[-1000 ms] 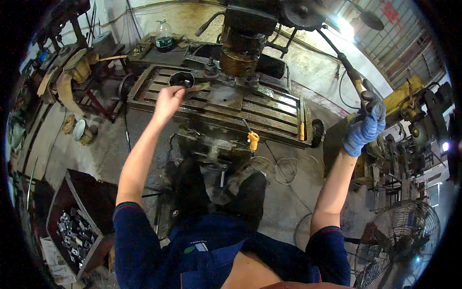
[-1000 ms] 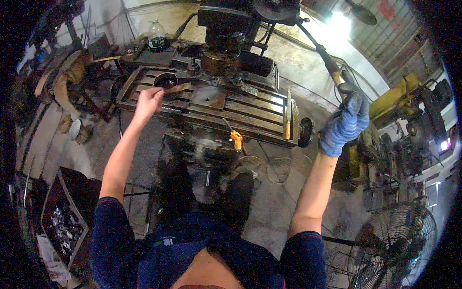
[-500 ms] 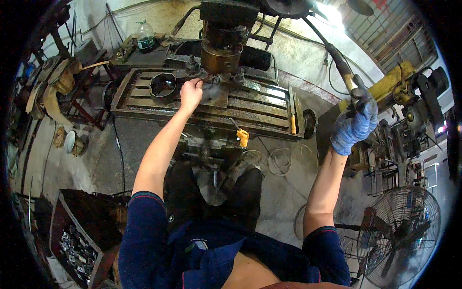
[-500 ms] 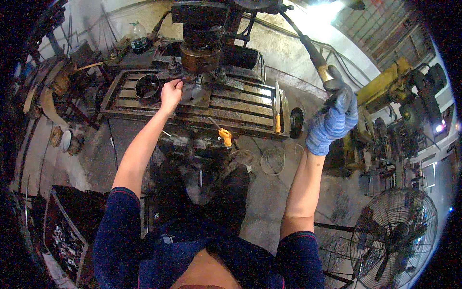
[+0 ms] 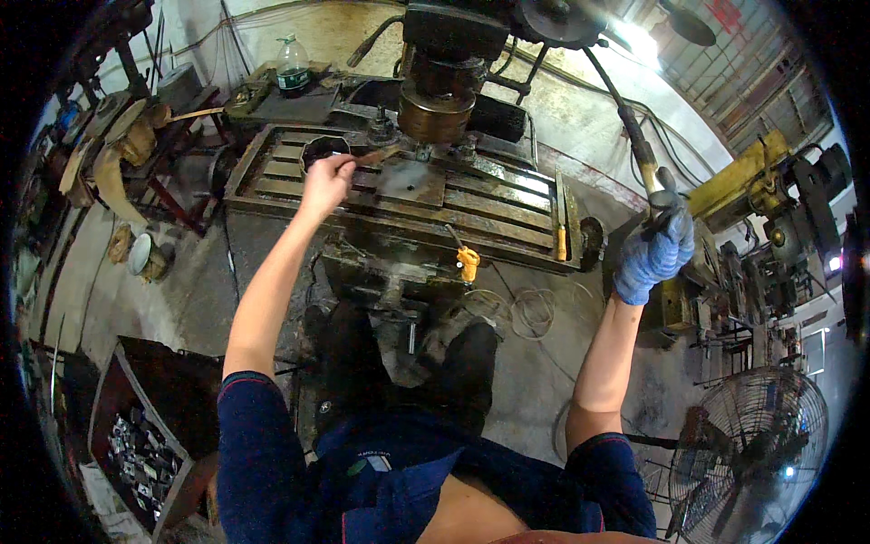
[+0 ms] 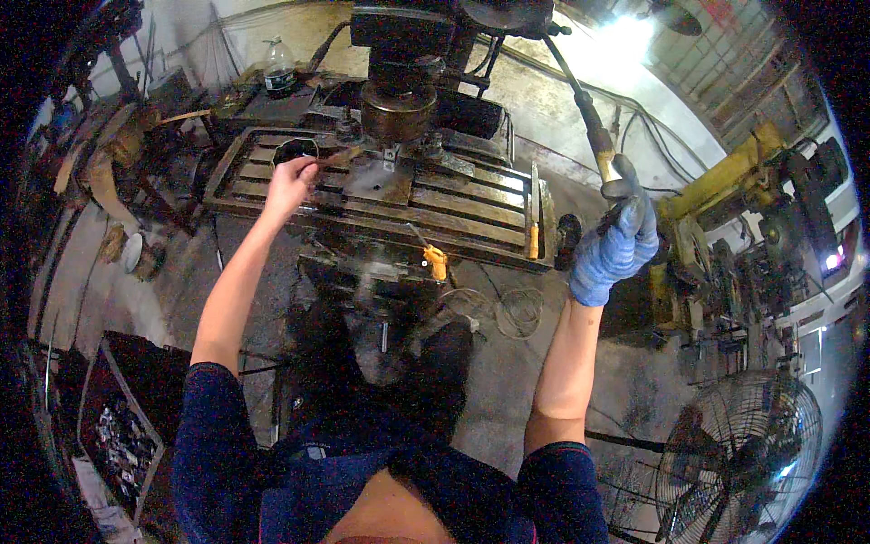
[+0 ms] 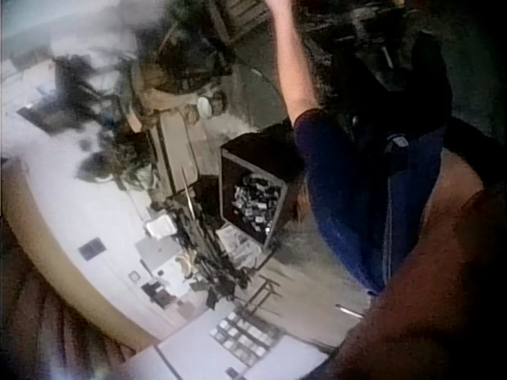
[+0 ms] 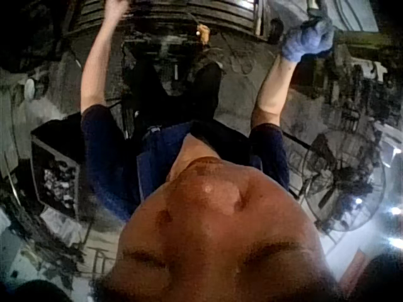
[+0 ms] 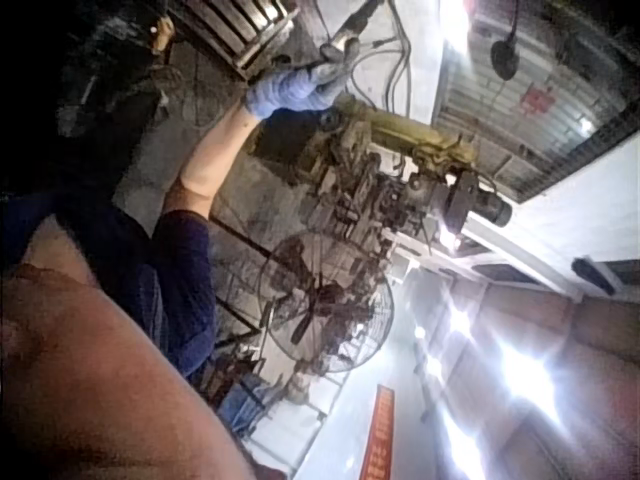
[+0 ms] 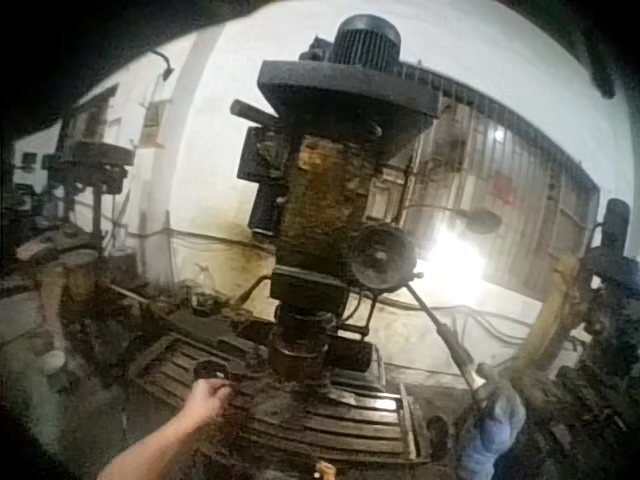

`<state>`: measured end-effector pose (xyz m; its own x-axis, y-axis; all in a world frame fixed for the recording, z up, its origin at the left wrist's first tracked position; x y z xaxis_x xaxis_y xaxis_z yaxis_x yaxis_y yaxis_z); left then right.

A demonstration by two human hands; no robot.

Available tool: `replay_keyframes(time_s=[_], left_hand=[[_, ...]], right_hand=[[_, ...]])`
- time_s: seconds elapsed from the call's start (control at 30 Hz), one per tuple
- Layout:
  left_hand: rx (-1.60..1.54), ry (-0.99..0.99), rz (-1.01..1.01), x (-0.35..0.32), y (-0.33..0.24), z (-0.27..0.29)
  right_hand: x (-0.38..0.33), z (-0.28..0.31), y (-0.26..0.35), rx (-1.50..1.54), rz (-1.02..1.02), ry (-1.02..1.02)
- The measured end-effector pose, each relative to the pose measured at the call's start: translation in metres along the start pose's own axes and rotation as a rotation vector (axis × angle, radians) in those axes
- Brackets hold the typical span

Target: The person picks up metal brackets one at a time from a wooden crate by hand and places them onto the metal bed of a milling machine.

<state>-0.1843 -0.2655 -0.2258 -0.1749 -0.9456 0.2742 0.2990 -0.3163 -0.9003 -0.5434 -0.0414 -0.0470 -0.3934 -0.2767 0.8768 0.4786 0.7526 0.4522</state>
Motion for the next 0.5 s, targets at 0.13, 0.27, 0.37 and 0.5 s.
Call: replay_keyframes(time_s=[0.13, 0.27, 0.37, 0.5], left_hand=[[0.297, -0.245, -0.097, -0.001, 0.009, 0.052], [0.59, -0.373, -0.18, -0.002, 0.018, 0.064], [0.715, -0.296, -0.161, -0.01, 0.032, 0.06], [0.766, -0.21, -0.12, -0.022, 0.04, 0.05]], right_hand=[[-0.005, -0.002, -0.001, -0.011, 0.023, 0.043], [-0.015, -0.003, -0.005, 0.019, -0.049, -0.051], [-0.019, -0.003, -0.005, 0.002, -0.091, -0.039], [-0.025, -0.003, -0.006, -0.009, -0.101, -0.056]])
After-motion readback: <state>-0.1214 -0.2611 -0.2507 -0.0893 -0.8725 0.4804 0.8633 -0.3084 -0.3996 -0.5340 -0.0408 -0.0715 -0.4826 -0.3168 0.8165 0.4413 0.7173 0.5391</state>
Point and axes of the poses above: each hand's wrist, its own x-axis towards the middle knuckle, its own z-axis out of the back of the hand, y = z × x, the point moved 2 cm from there along x, towards the middle knuckle, and after that the axes turned 2 degrees about -z, right-handed, at the moved point
